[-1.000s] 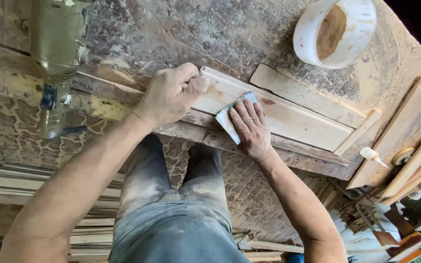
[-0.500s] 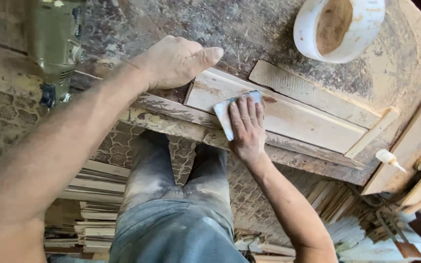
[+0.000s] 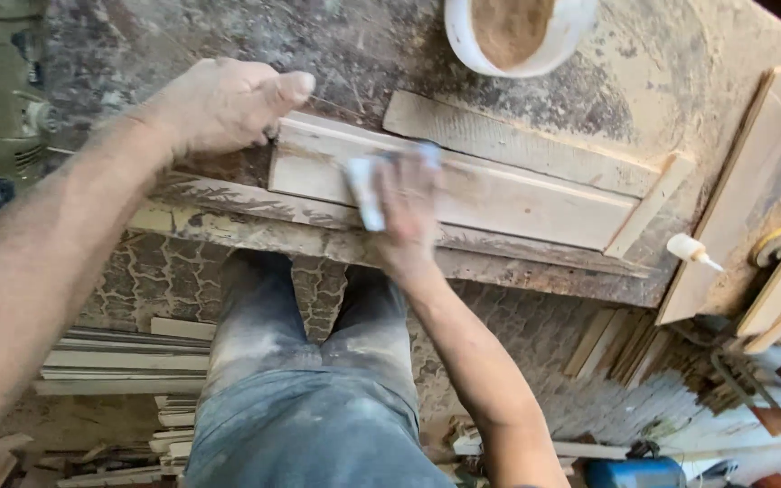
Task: The person is sanding wood planks using a power sander and applying wood glue to join pieces.
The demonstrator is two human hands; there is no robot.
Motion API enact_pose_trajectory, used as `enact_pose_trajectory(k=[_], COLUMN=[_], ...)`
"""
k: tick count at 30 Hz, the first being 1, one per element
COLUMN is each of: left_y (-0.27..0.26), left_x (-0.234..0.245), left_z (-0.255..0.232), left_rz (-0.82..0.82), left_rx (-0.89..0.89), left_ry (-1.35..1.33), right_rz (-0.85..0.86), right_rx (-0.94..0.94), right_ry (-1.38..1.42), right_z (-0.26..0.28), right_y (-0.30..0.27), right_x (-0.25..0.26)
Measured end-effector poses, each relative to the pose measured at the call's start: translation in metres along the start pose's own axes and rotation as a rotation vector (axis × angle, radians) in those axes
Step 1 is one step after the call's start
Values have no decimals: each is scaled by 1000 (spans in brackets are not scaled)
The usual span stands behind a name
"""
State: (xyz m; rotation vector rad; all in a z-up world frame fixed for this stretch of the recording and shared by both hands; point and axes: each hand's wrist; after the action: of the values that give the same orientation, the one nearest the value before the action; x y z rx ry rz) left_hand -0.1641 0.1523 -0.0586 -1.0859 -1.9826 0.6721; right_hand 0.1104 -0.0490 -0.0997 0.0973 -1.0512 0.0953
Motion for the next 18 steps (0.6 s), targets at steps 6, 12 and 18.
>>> enact_pose_trajectory(k=[6,12,18], left_y=[8,8,7], left_x=[5,3,11], left_z=[-9,1,-3], left_rz=[9,9,44], left_rx=[20,24,-13], left_ry=[-86,-87,-143], right_rz=[464,-176,68], right_rx=[40,-367,6], right_ry=[-81,-263,-118], right_z=[-33,-96,56], right_y=[3,-58,28], right_x=[19,60,-35])
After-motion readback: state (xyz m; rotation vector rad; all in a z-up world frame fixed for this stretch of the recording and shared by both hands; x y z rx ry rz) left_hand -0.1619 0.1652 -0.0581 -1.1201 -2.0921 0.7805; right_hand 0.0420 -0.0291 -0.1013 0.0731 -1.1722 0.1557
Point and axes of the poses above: each hand's wrist, its own y-axis towards the middle knuckle, its own x-axis out of the back of the hand, z = x × y, and after that the axes turned 4 degrees about -x, right-handed
